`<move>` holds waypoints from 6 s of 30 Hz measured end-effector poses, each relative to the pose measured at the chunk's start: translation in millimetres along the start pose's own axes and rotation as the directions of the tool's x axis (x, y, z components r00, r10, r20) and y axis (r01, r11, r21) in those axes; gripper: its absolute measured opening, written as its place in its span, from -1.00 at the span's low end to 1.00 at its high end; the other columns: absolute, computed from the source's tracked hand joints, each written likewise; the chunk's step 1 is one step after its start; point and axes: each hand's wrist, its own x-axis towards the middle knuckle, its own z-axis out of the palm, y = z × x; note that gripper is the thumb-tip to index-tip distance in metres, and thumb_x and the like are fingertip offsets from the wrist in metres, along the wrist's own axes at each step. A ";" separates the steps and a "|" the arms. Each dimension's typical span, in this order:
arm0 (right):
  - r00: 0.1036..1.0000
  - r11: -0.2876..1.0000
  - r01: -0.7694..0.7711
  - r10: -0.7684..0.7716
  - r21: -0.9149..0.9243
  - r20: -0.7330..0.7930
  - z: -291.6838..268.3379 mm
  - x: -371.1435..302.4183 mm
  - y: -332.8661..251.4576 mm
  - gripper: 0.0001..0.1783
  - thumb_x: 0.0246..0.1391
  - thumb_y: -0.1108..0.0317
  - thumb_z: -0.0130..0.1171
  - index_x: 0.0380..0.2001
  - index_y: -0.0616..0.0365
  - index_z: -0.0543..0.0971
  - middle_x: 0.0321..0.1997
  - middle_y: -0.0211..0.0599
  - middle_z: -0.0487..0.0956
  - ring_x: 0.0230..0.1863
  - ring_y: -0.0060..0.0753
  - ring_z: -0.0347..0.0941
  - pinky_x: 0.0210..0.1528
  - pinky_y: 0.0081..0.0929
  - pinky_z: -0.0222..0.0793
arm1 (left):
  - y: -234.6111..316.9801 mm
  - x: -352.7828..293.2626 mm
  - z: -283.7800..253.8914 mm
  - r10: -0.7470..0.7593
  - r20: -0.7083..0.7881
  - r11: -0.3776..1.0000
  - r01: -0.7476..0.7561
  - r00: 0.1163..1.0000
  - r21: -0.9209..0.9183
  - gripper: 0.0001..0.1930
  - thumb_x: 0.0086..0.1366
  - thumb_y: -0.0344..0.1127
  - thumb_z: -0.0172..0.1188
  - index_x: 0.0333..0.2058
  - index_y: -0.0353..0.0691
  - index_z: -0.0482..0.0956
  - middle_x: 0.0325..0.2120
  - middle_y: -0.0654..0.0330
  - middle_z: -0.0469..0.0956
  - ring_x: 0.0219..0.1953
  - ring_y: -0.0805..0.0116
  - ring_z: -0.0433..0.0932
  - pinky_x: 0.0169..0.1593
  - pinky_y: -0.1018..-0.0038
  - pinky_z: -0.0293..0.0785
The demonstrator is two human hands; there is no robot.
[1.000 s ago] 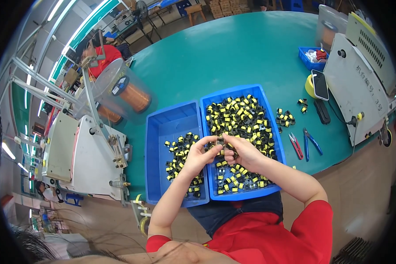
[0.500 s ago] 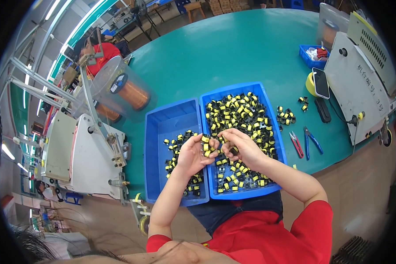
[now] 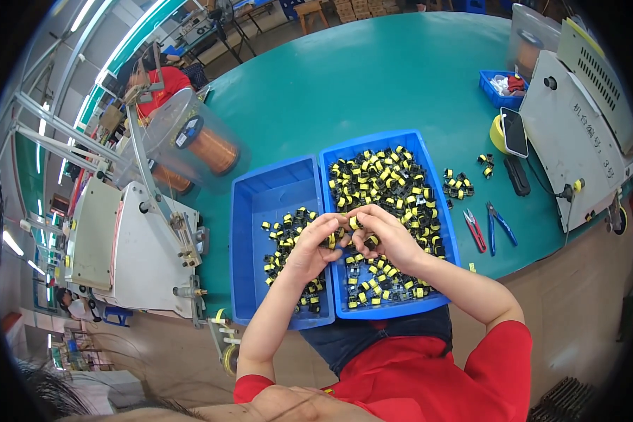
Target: The person assembles small electronic components by hand and with pliers at a factory workbench.
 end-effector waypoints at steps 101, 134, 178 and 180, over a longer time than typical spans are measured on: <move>0.953 -0.155 0.221 -0.177 -0.963 0.247 -21.7 13.2 50.0 -0.50 -0.20 0.45 0.14 -0.09 0.09 0.31 -0.16 -0.13 0.39 -0.08 0.03 0.33 -0.26 -0.24 0.47 | -36.0 13.5 -2.4 0.307 0.356 -0.567 -0.131 0.883 0.814 -0.88 -0.10 -0.44 0.19 -0.49 -0.22 0.59 -0.34 0.16 0.38 -0.02 0.15 0.26 0.13 0.16 0.05; 0.959 0.944 -0.283 0.283 0.169 0.023 -18.6 9.9 -10.1 -0.65 0.10 0.19 -0.12 -0.04 -0.01 0.31 -0.27 -0.48 0.43 -0.38 -0.62 0.35 -0.61 -0.69 0.15 | 16.5 2.0 -15.5 0.085 -0.012 0.996 -0.084 0.996 0.012 -0.68 0.28 -0.34 0.03 -0.05 -0.42 0.35 -0.14 0.04 0.47 -0.22 0.36 0.51 -0.14 0.54 0.48; 0.993 0.988 -0.081 0.090 -0.128 0.070 -7.3 2.3 -9.7 -0.64 0.25 0.02 -0.31 -0.14 0.03 0.31 -0.62 -0.38 0.40 -0.66 -0.67 0.21 -0.73 -0.74 -0.03 | -0.9 2.9 -8.4 -0.004 0.090 0.979 0.022 0.996 -0.204 -0.80 0.29 -0.17 0.02 -0.30 -0.19 0.36 -0.42 0.18 0.48 -0.45 0.45 0.40 -0.38 0.57 0.30; 0.994 0.988 -0.072 0.081 -0.136 0.068 -7.2 1.2 -10.3 -0.61 0.25 0.01 -0.32 -0.09 0.03 0.31 -0.63 -0.39 0.39 -0.67 -0.67 0.21 -0.74 -0.75 -0.04 | 2.5 0.8 -0.5 -0.044 -0.018 0.992 0.042 0.999 -0.119 -0.79 0.29 -0.17 -0.02 -0.31 -0.20 0.36 -0.38 0.16 0.47 -0.43 0.42 0.41 -0.39 0.55 0.31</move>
